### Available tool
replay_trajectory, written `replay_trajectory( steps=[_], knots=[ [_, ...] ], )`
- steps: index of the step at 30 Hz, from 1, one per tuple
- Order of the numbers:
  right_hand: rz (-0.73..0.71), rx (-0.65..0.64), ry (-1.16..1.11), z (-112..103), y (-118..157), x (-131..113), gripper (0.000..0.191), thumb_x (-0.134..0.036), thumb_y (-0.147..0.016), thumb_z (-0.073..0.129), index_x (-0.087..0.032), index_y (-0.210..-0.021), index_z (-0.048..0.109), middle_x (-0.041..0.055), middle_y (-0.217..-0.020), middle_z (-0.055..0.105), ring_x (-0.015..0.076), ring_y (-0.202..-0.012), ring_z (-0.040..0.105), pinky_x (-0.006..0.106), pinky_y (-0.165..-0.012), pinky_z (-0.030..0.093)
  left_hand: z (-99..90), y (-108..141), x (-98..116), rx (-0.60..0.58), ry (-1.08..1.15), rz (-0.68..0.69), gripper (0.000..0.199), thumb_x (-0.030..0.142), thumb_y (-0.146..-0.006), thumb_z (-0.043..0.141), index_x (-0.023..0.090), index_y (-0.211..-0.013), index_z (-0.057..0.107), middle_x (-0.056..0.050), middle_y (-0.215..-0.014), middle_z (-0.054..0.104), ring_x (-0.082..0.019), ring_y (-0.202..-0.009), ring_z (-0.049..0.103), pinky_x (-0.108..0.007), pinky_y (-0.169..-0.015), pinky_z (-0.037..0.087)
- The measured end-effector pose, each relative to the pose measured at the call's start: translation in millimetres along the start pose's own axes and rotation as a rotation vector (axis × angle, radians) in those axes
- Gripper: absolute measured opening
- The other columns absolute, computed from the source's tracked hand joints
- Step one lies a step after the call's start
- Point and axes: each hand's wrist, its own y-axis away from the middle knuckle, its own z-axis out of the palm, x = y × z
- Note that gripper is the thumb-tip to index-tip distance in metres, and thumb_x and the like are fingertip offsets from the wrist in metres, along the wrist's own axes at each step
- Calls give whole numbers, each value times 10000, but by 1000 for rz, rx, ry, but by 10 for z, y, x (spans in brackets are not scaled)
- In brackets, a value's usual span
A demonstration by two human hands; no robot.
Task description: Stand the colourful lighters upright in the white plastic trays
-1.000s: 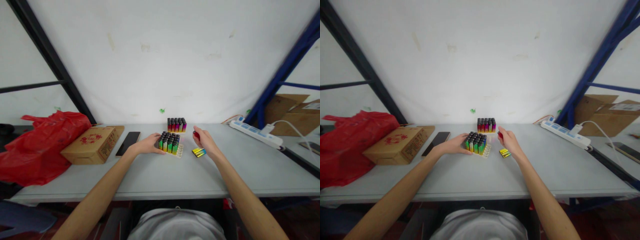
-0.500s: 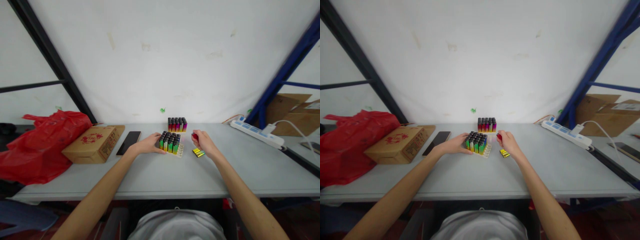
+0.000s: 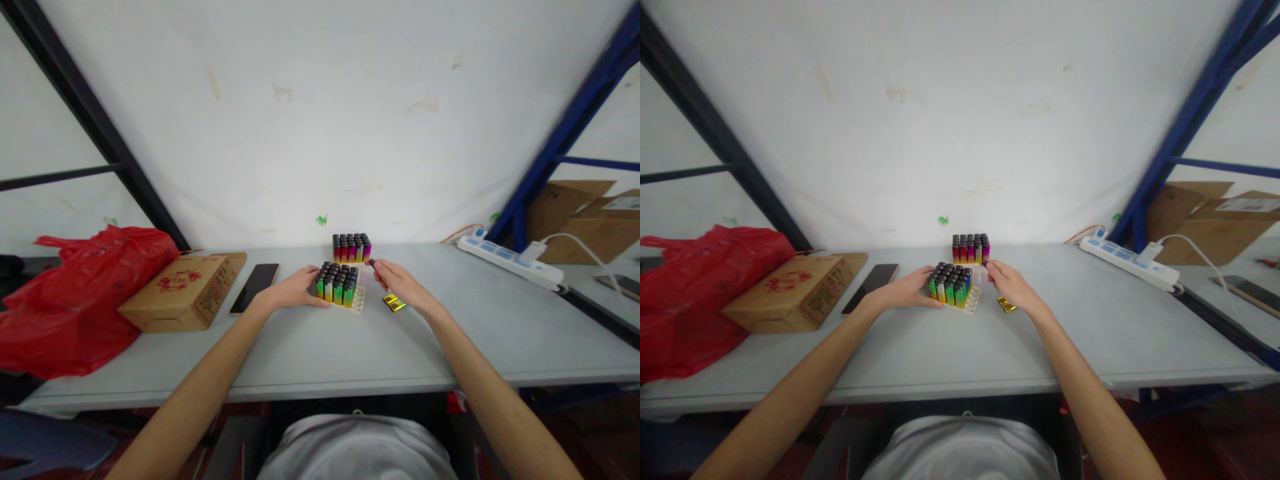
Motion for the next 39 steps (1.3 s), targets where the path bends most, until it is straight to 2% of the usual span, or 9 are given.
replay_trajectory(
  steps=[4, 8, 11, 14, 17, 21, 26, 32, 39],
  knots=[
    [-51, -29, 20, 8, -2, 5, 455, -588, -961, 505, -195, -1097, 691, -1, -781, 626, 149, -639, 547, 277, -623, 464, 1, 3, 9, 2, -2, -13, 924, 731, -731, 801, 186, -1444, 582, -167, -1516, 550, -377, -1407, 515, -459, -1225, 390],
    [-133, -30, 10, 9, -2, 41, 373, -522, -984, 541, -188, -1074, 684, 49, -905, 739, 173, -802, 667, 308, -776, 539, -1, 2, 16, 4, 10, -8, 915, 726, -724, 808, 188, -1432, 592, -163, -1512, 557, -379, -1396, 524, -457, -1213, 404],
    [-113, -19, -65, 15, 3, 86, 322, -496, -955, 615, -206, -1088, 654, 75, -995, 776, 206, -921, 730, 374, -872, 593, -4, -2, 21, 8, 10, 3, 912, 730, -721, 807, 191, -1425, 595, -154, -1502, 569, -370, -1386, 535, -436, -1205, 409],
    [-53, -7, -134, 38, 20, 99, 320, -491, -910, 687, -229, -1083, 625, 70, -995, 778, 225, -898, 765, 428, -856, 646, -6, -2, 29, 12, 14, 2, 908, 721, -716, 817, 186, -1418, 603, -152, -1489, 580, -374, -1388, 535, -433, -1204, 408],
    [-56, -16, -141, 61, 39, 86, 307, -478, -915, 688, -239, -1083, 595, 72, -1032, 773, 233, -878, 781, 451, -839, 668, -2, 0, 27, 13, 28, -2, 910, 713, -720, 818, 178, -1424, 600, -162, -1493, 574, -385, -1383, 535, -459, -1203, 410],
    [-78, 5, 4, 65, 41, 93, 254, -431, -965, 621, -242, -1112, 536, 90, -1082, 779, 244, -892, 792, 445, -829, 667, 14, 0, 0, 3, 14, 12, 917, 712, -744, 805, 177, -1453, 575, -165, -1512, 556, -373, -1388, 531, -453, -1205, 405],
    [-115, -39, 99, 73, 32, 119, 167, -377, -1024, 504, -251, -1129, 475, 102, -1082, 795, 241, -911, 793, 401, -803, 646, 22, -3, -7, 3, -13, 15, 918, 724, -753, 792, 161, -1445, 576, -169, -1502, 562, -372, -1383, 536, -442, -1200, 411],
    [-268, -47, 347, 106, 60, 5, 175, -316, -1056, 435, -236, -1205, 481, 95, -1020, 795, 254, -912, 762, 365, -799, 550, 20, 4, -8, 1, -12, 24, 932, 741, -760, 776, 166, -1461, 561, -165, -1515, 551, -367, -1383, 535, -434, -1198, 413],
    [-273, -91, 429, 71, 73, -75, 162, -273, -1069, 435, -217, -1212, 488, 106, -1057, 800, 241, -910, 752, 314, -766, 490, 59, 14, -87, 18, -32, 49, 971, 772, -773, 742, 188, -1513, 509, -154, -1556, 520, -357, -1419, 505, -422, -1227, 375]
  ],
)
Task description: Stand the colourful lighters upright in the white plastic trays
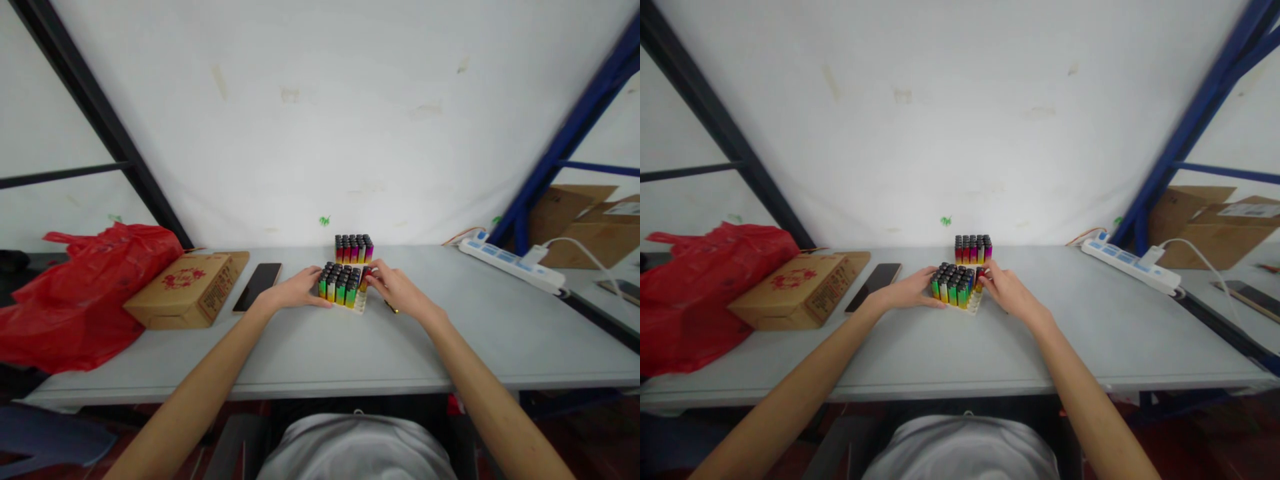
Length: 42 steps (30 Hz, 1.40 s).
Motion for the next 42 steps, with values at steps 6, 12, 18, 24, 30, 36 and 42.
replay_trajectory(
  steps=[6, 12, 18, 24, 30, 36, 42],
  knots=[
    [-5, -41, 0, 21, 19, 40, 157, -287, -1063, 475, -221, -1184, 549, 95, -1045, 809, 241, -890, 757, 313, -748, 503, 0, 3, 17, -1, -8, -7, 948, 771, -788, 728, 181, -1500, 519, -158, -1559, 517, -362, -1430, 490, -437, -1234, 369],
    [-8, -137, 113, -91, 5, 78, 226, -323, -1056, 506, -203, -1140, 678, 93, -1065, 806, 250, -951, 753, 349, -874, 538, -21, 11, 62, -15, -7, -21, 930, 754, -798, 729, 176, -1496, 522, -166, -1571, 502, -365, -1449, 472, -459, -1251, 356],
    [38, -161, 222, -443, 77, 248, 291, -297, -1019, 536, -177, -1149, 767, 130, -1195, 781, 290, -1077, 734, 401, -985, 539, -46, 25, 119, -13, -8, -36, 913, 732, -806, 736, 128, -1464, 548, -194, -1526, 533, -367, -1421, 505, -454, -1249, 372],
    [200, -261, 310, -732, 198, 439, 329, -296, -932, 630, -190, -1201, 788, 124, -1234, 770, 311, -1151, 713, 405, -1039, 529, 13, 2, 79, 10, -33, 0, 852, 735, -835, 705, 162, -1448, 556, -181, -1516, 538, -358, -1438, 485, -466, -1252, 367],
    [298, -374, 198, -760, 226, 601, 325, -294, -838, 683, -203, -1114, 827, 98, -1107, 814, 290, -1025, 755, 355, -937, 570, 96, -26, 48, 54, -37, -10, 816, 769, -872, 625, 157, -1409, 572, -193, -1530, 509, -370, -1455, 453, -485, -1259, 344],
    [253, -328, 98, -631, 187, 692, 196, -343, -797, 725, -224, -914, 828, 69, -888, 815, 268, -802, 746, 332, -722, 569, 92, -24, 67, 45, -7, 14, 753, 727, -907, 612, 192, -1434, 562, -163, -1575, 476, -366, -1478, 418, -503, -1275, 311],
    [222, -188, -7, -615, 184, 675, 250, -426, -824, 740, -194, -918, 732, 91, -919, 780, 251, -861, 726, 344, -774, 571, 78, -30, 69, 33, -3, -4, 746, 726, -901, 620, 180, -1410, 582, -165, -1559, 493, -369, -1461, 437, -491, -1276, 317]
  ],
)
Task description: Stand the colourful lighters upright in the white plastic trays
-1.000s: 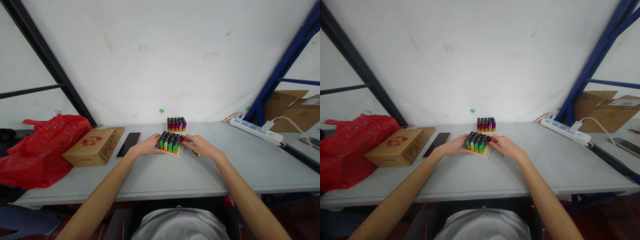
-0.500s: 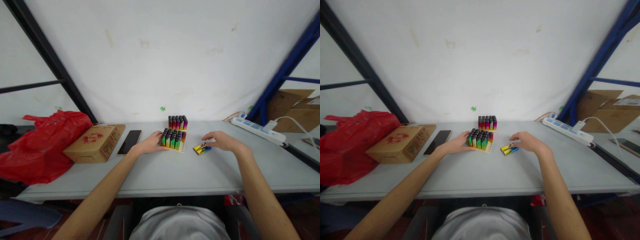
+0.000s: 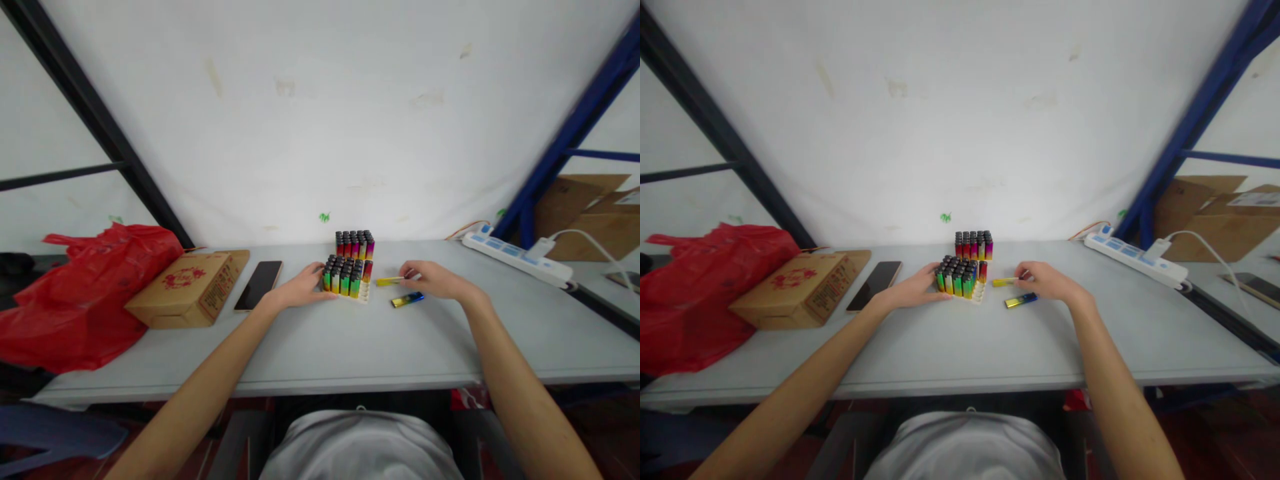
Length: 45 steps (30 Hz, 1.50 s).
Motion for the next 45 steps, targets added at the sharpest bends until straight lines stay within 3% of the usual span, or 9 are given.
replay_trajectory(
  steps=[9, 12, 16, 19, 22, 26, 29, 33, 45],
  knots=[
    [-5, 293, -696, -56, 52, -331, 484, -581, -755, 847, -202, -1018, 702, 109, -1031, 787, 282, -1011, 738, 454, -942, 567, -25, -17, 26, -27, -12, -13, 817, 729, -904, 623, 162, -1484, 526, -173, -1576, 478, -349, -1447, 460, -450, -1273, 328],
    [13, 357, -830, -16, 39, -480, 486, -606, -780, 821, -223, -1037, 667, 60, -934, 747, 240, -909, 734, 419, -857, 593, -24, -20, 22, -22, -18, 6, 780, 710, -909, 634, 180, -1474, 544, -160, -1567, 495, -347, -1442, 469, -461, -1271, 333],
    [33, 244, -879, 45, 31, -638, 465, -633, -836, 751, -242, -1031, 592, -2, -833, 670, 141, -636, 634, 302, -617, 549, -20, -24, 24, -16, -5, 17, 769, 692, -909, 650, 186, -1479, 550, -148, -1582, 492, -351, -1450, 466, -470, -1270, 337],
    [51, 154, -829, 85, 30, -749, 461, -668, -883, 674, -262, -1055, 541, -56, -702, 587, 78, -446, 401, 226, -428, 332, -15, -23, 24, -8, 5, 13, 779, 698, -906, 650, 189, -1485, 544, -151, -1592, 484, -357, -1452, 465, -488, -1269, 336],
    [54, 169, -741, 160, 1, -841, 468, -706, -897, 622, -266, -1027, 532, -104, -575, 405, 79, -434, 243, 220, -416, 178, -8, -17, 17, -4, 3, 16, 793, 712, -906, 636, 189, -1493, 530, -157, -1595, 481, -361, -1453, 462, -493, -1269, 334],
    [-11, 298, -500, 331, -73, -899, 523, -745, -913, 554, -225, -848, 562, -72, -572, 380, 101, -491, 292, 249, -462, 220, -8, -2, 13, 8, 0, 13, 810, 719, -901, 634, 176, -1492, 523, -173, -1584, 487, -367, -1450, 466, -498, -1266, 338],
    [-49, 402, -289, 448, -104, -910, 606, -735, -933, 503, -219, -623, 430, -46, -560, 341, 107, -539, 312, 269, -515, 239, -16, 2, 24, 5, 2, 8, 795, 706, -902, 643, 173, -1482, 534, -178, -1572, 495, -362, -1443, 477, -489, -1263, 344],
    [-39, 487, -141, 517, -93, -906, 584, -630, -932, 510, -231, -565, 294, -42, -541, 285, 101, -535, 283, 283, -536, 206, -20, -5, 29, 1, 4, 8, 801, 700, -896, 657, 163, -1479, 542, -185, -1563, 501, -368, -1432, 485, -494, -1254, 357],
    [-93, 416, -28, 529, -70, -908, 411, -450, -914, 451, -232, -583, 343, -41, -512, 357, 112, -524, 351, 275, -547, 235, -34, -6, 38, -7, 13, 9, 794, 701, -894, 661, 176, -1479, 551, -171, -1566, 495, -355, -1437, 478, -485, -1267, 334]
  ],
)
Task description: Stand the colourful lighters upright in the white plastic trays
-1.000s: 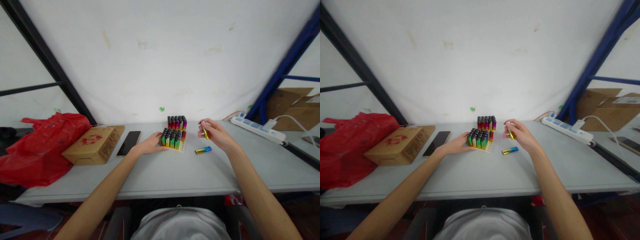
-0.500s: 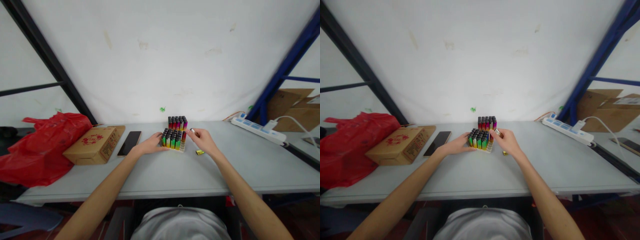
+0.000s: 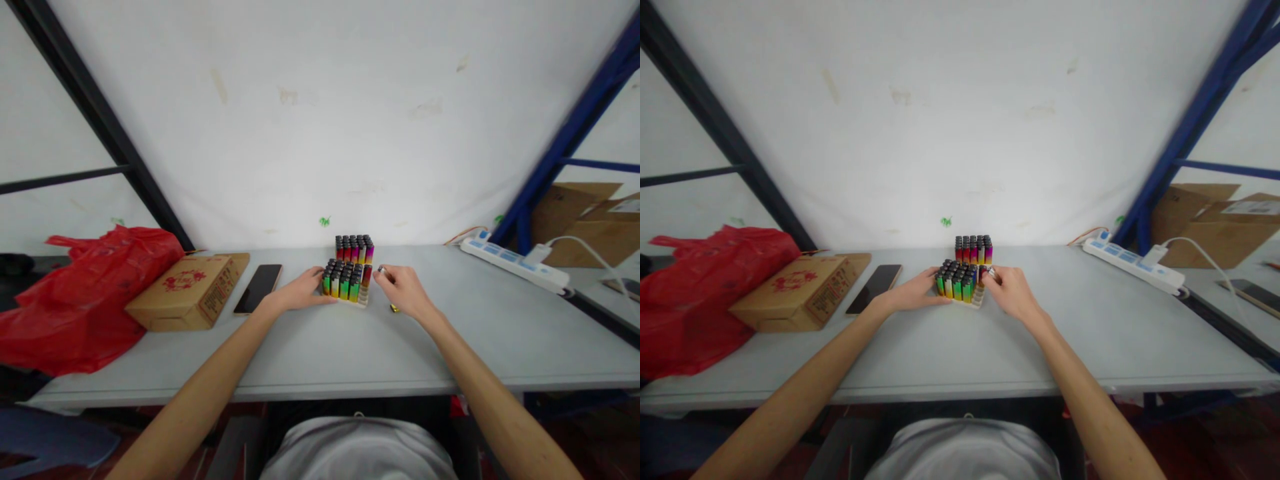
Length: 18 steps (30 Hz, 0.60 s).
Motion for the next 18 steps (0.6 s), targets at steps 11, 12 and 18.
replay_trajectory(
  steps=[11, 12, 18],
  knots=[
    [-12, 51, -6, -15, 9, -16, 520, -549, -980, 472, -228, -590, 348, -45, -527, 348, 109, -530, 325, 282, -556, 238, 1, -12, -14, -21, 1, -13, 772, 693, -890, 671, 165, -1446, 579, -174, -1562, 491, -357, -1444, 468, -464, -1265, 334],
    [-16, 55, -4, -18, 12, -14, 506, -531, -978, 470, -229, -591, 346, -46, -525, 346, 109, -526, 324, 283, -555, 236, 2, -13, -17, -21, 2, -11, 772, 691, -889, 673, 165, -1446, 579, -175, -1563, 490, -359, -1443, 468, -469, -1264, 335],
    [-69, 35, -11, -32, 24, -7, 390, -420, -955, 463, -231, -626, 372, -55, -522, 360, 108, -516, 325, 272, -553, 250, 10, -15, -36, -11, -10, 9, 760, 689, -899, 665, 164, -1441, 583, -169, -1564, 493, -346, -1425, 486, -451, -1254, 348]
  ],
)
